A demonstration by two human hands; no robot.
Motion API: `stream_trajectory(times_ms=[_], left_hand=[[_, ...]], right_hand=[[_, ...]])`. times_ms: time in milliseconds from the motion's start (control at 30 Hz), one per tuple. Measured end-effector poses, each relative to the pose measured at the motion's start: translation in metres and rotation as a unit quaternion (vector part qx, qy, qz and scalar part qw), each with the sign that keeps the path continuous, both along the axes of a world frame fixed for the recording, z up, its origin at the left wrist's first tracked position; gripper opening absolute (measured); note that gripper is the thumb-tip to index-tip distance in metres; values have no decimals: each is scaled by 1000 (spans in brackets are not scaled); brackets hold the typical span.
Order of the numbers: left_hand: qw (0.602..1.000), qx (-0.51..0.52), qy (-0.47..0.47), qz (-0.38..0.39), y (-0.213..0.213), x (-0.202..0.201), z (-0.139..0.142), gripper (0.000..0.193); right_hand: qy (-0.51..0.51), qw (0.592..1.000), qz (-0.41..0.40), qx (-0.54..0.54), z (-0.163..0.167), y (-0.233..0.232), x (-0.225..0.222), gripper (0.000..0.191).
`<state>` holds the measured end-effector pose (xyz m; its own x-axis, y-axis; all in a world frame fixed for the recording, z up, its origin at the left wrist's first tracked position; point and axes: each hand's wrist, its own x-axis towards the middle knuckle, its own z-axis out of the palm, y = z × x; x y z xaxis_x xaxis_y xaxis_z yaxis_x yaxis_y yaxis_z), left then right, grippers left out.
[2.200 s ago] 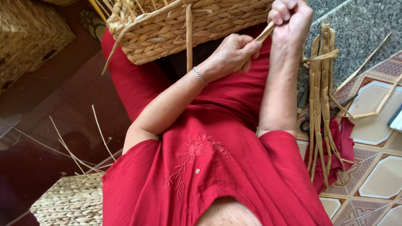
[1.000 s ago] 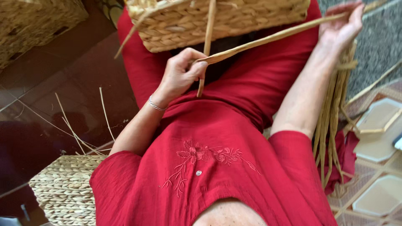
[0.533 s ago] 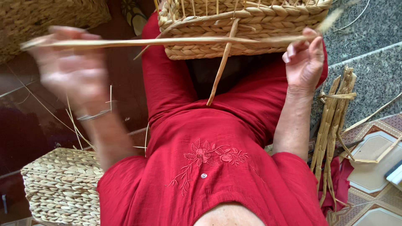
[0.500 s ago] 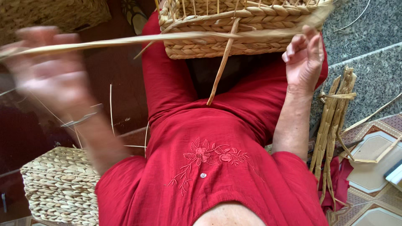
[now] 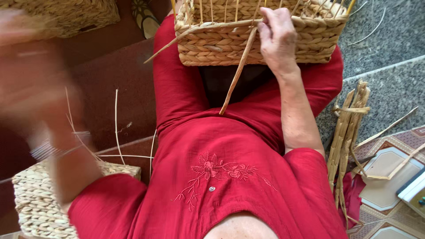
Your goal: The person sits on the floor weaving a water hyacinth basket with a bamboo frame. They take long woven strands, wrap and tuck them around the basket's rim, pull them tight, and work strand by strand around the edge to secure the woven body to the frame.
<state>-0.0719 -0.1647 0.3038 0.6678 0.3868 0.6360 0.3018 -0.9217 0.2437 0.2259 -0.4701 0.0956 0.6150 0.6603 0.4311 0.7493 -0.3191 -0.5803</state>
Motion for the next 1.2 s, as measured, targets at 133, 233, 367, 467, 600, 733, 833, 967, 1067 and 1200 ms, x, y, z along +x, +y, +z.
stream_trajectory(times_ms=[133,233,367,467,600,733,833,967,1067,1200], left_hand=[[962,-160,-2,-222,-39,68,-114,16],[920,-285,-15,-269,-75,122,-189,16],[927,-257,-8,-273,-105,170,-201,20],[935,-232,-4,-269,-115,192,-194,22],[951,-140,2,-275,-119,203,-212,16],[957,-97,36,-272,-121,207,-224,13],[964,-80,35,-251,-122,208,-218,12],[961,-71,32,-264,-122,193,-202,22],[961,13,61,-270,-127,161,-199,39],[935,9,50,-350,-132,133,-203,44]], right_hand=[[60,998,-6,2,11,16,3,13],[-5,1000,17,0,20,18,5,9],[-37,998,34,21,26,12,-2,11],[-59,997,41,36,29,5,-8,14],[-31,997,41,59,27,-1,-14,16],[-61,995,55,56,17,0,-6,14],[-44,998,24,46,5,7,6,13],[-33,999,3,-1,-8,21,25,12],[-37,999,-10,-2,-11,27,28,20],[-131,991,37,-18,-6,31,22,24]])
